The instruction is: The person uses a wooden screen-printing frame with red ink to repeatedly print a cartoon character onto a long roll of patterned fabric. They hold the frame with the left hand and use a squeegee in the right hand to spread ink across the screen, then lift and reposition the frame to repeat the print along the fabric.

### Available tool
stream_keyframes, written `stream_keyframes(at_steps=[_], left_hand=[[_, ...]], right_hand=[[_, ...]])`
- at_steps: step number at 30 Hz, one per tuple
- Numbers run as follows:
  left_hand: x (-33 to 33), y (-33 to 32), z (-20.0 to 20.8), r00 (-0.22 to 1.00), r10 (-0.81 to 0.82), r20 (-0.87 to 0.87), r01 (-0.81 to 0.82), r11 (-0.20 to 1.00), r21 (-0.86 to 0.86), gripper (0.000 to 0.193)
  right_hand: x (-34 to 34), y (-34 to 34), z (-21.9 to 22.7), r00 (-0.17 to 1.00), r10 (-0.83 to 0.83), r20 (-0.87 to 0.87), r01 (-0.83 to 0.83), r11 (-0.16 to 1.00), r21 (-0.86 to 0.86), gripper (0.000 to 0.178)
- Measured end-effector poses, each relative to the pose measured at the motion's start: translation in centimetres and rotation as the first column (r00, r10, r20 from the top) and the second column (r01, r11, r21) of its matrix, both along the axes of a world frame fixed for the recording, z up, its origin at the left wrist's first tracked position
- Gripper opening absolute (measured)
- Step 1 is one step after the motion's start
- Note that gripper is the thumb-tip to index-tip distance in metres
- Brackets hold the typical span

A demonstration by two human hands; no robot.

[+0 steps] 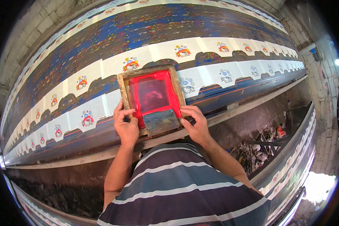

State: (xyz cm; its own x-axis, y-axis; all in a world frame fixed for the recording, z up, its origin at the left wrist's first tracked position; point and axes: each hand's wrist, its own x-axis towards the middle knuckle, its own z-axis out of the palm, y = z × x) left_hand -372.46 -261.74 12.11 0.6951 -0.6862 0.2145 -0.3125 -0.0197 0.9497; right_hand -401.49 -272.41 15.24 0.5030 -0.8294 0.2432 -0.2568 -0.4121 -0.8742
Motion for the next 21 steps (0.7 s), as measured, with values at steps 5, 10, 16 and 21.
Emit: stream_keyframes(at_steps=[5, 10, 16, 21], left_hand=[[-6.9, -5.2, -0.8, 0.999, 0.002, 0.036, -0.003, 1.0, 0.017, 0.031], [-11.5, -8.3, -1.2, 1.0, -0.002, -0.002, 0.002, 1.0, -0.03, 0.033], [-12.5, -9.0, -1.7, 1.0, 0.0, -0.022, 0.001, 0.999, 0.047, 0.033], [-12.3, -8.8, -2.6, 0.997, 0.007, -0.075, -0.004, 0.999, 0.044, 0.033]], right_hand=[[-6.5, -4.5, 0.2, 1.0, -0.009, -0.006, 0.009, 0.998, -0.069, 0.043], [-11.6, -7.9, 0.5, 0.999, 0.034, -0.011, -0.035, 0.996, -0.08, 0.047], [-13.9, -9.7, 0.4, 0.994, 0.111, -0.006, -0.111, 0.992, -0.058, 0.046], [-14.2, -10.0, 0.3, 0.991, 0.132, -0.012, -0.133, 0.988, -0.083, 0.045]])
